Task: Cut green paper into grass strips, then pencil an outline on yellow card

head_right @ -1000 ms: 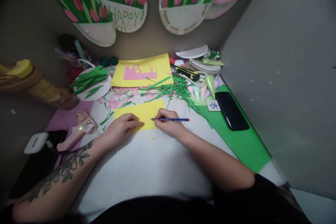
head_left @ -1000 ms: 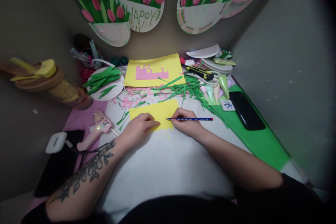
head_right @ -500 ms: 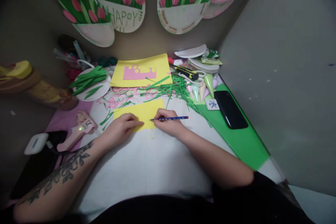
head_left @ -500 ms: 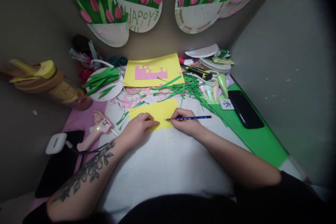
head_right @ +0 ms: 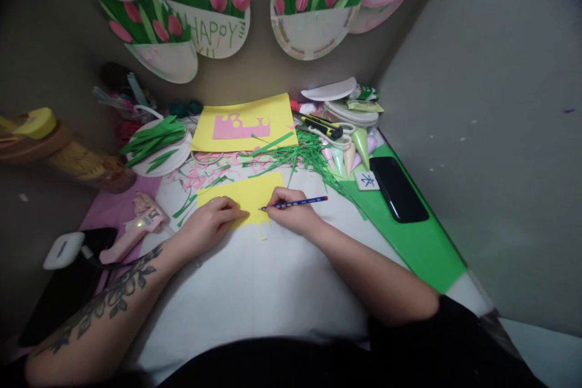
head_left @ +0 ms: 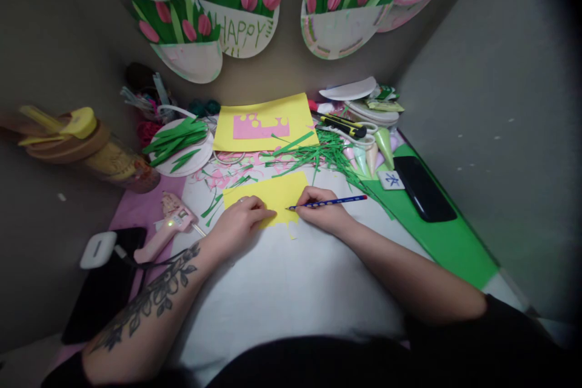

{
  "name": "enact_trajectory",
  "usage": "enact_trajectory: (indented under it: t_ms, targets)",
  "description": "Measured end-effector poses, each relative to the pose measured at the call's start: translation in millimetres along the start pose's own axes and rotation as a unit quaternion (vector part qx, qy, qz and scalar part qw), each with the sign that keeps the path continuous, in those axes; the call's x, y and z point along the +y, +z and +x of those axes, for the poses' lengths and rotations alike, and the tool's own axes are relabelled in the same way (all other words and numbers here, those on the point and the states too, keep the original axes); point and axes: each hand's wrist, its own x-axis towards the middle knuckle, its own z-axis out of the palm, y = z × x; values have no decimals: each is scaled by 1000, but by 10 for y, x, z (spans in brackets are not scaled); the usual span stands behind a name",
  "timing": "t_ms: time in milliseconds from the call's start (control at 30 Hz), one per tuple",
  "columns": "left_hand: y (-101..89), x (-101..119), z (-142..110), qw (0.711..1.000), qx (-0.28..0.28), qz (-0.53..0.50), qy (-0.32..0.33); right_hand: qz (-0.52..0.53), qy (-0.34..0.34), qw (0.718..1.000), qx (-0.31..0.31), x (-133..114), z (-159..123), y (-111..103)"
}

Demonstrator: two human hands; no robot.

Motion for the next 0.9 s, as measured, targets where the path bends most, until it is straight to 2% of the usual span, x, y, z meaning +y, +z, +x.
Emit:
enact_trajectory:
  t_ms: [133, 367, 900]
  targets:
    - [-4, 3, 1, 1000, 1, -4, -1, 18, 3, 999, 32, -18, 4, 14]
    - [11, -6, 1, 1000, 5, 5, 2, -19, 1, 1000, 22, -48, 0, 24]
    - [-9, 15, 0, 1000, 1, 2, -1, -22, -11, 1000, -4, -24, -3, 10]
